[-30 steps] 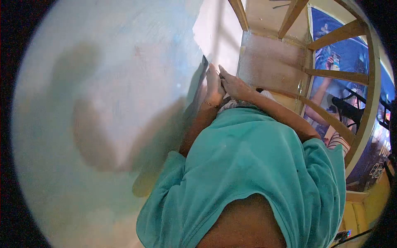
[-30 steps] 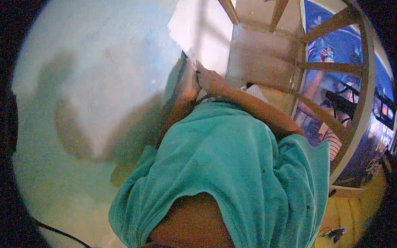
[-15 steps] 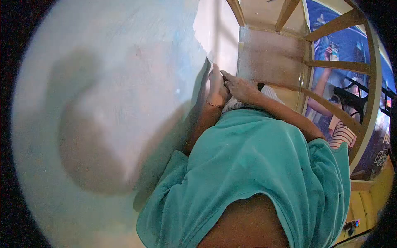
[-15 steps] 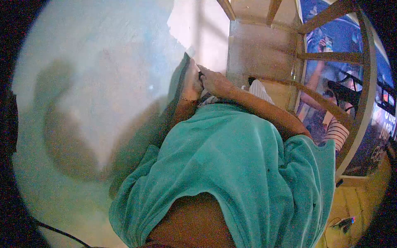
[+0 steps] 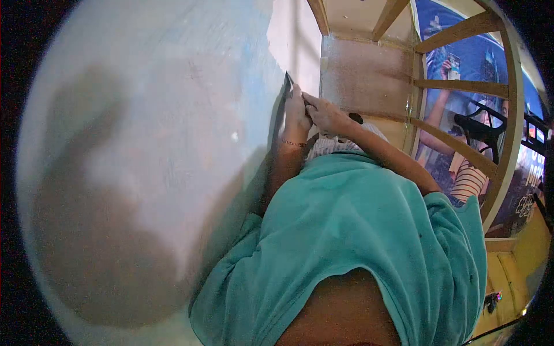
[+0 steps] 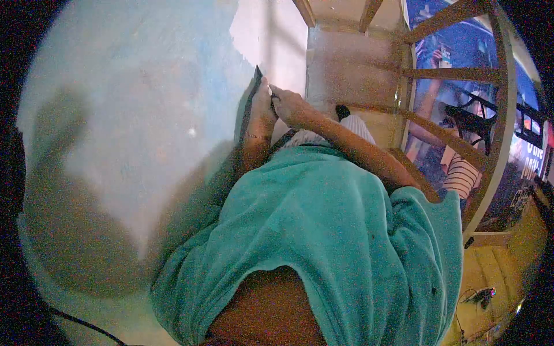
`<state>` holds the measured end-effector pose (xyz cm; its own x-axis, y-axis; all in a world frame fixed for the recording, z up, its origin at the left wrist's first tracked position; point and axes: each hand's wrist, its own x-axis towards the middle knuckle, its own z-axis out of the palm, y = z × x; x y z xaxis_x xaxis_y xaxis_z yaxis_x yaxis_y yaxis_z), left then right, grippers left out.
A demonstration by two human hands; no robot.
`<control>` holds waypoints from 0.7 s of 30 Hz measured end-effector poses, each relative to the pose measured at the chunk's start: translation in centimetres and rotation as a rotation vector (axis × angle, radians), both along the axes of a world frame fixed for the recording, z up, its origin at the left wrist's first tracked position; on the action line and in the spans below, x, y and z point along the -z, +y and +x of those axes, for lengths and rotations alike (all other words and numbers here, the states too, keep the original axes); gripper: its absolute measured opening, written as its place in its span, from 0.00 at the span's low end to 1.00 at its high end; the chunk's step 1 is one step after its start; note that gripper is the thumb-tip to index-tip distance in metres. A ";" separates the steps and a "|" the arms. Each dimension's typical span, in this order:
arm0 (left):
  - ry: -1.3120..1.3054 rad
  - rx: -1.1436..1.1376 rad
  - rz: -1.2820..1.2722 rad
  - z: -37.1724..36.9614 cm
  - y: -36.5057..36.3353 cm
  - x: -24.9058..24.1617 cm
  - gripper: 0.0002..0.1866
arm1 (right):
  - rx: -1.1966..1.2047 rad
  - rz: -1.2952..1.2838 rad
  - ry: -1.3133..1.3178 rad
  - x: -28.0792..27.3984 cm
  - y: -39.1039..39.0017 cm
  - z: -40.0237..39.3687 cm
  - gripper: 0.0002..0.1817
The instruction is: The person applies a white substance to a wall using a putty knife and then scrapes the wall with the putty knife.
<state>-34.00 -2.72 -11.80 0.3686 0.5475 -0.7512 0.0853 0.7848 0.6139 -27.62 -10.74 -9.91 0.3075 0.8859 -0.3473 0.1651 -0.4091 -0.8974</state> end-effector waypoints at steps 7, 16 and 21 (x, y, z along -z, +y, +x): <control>0.009 -0.050 0.101 -0.5 -0.9 1.5 0.22 | -0.083 -0.124 0.066 -3.4 -0.7 0.8 0.21; 0.038 0.000 0.129 -0.3 -1.3 -0.2 0.21 | -0.064 -0.047 0.014 -2.2 -1.0 0.4 0.21; -0.010 -0.031 0.085 -1.1 -0.4 2.5 0.21 | -0.067 0.014 -0.057 0.1 0.0 0.1 0.21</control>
